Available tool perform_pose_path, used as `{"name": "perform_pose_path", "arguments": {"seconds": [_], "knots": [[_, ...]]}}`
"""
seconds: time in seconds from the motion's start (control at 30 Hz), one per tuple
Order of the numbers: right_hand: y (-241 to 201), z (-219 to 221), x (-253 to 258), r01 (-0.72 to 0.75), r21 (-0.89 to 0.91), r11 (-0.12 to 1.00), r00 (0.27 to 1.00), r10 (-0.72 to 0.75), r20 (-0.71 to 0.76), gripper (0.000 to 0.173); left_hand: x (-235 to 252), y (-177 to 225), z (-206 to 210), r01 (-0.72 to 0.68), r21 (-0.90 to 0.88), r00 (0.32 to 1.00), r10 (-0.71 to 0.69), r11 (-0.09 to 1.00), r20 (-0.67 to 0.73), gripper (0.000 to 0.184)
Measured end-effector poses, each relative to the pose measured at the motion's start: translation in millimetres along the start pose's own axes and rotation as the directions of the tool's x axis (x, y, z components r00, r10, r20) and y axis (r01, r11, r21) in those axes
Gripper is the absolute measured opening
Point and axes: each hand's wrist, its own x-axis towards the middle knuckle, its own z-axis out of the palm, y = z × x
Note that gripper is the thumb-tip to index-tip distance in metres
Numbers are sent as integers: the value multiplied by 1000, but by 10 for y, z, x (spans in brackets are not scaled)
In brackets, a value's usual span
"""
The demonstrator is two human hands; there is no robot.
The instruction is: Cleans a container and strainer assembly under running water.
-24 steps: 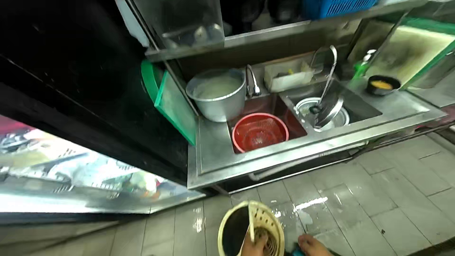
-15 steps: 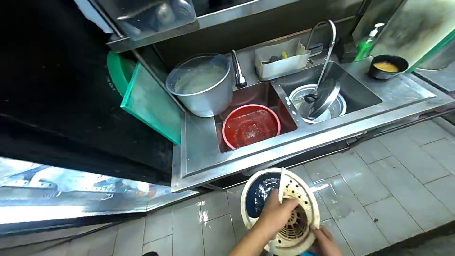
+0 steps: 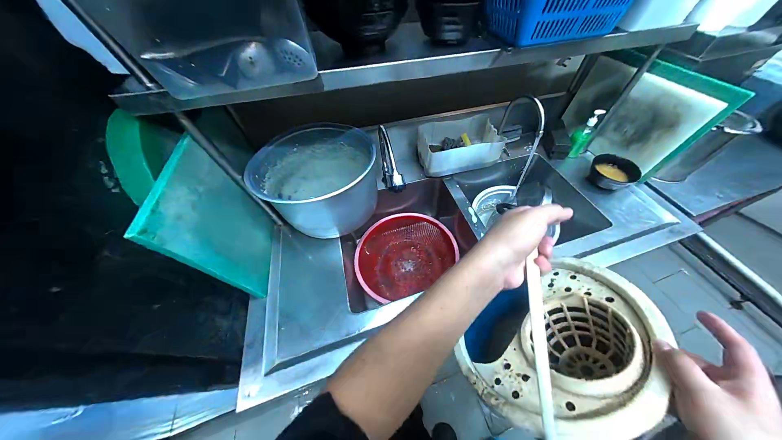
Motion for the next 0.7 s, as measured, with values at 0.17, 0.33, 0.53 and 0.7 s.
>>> {"name": "perform_pose_path", "arguments": {"seconds": [0.17, 0.33, 0.53, 0.7], "knots": [[-259, 536, 477, -44, -128, 991, 994, 31, -100, 69, 577, 435, -474, 93, 20, 993, -94, 996, 78, 35], [-678, 1103, 879, -103, -245, 964, 989, 72, -131, 71, 1022, 728, -1034, 156, -19, 981, -152, 988, 122, 28], [-1014, 1723, 1269, -65, -353, 933, 998, 61, -23, 71, 1382, 1036, -1576, 204, -116, 977, -194, 972, 89, 31], [-1062, 2034, 1400, -73, -404, 912, 995, 96, 37, 70, 1570, 1064, -1872, 261, -88, 963, -253, 961, 92, 37]]}}
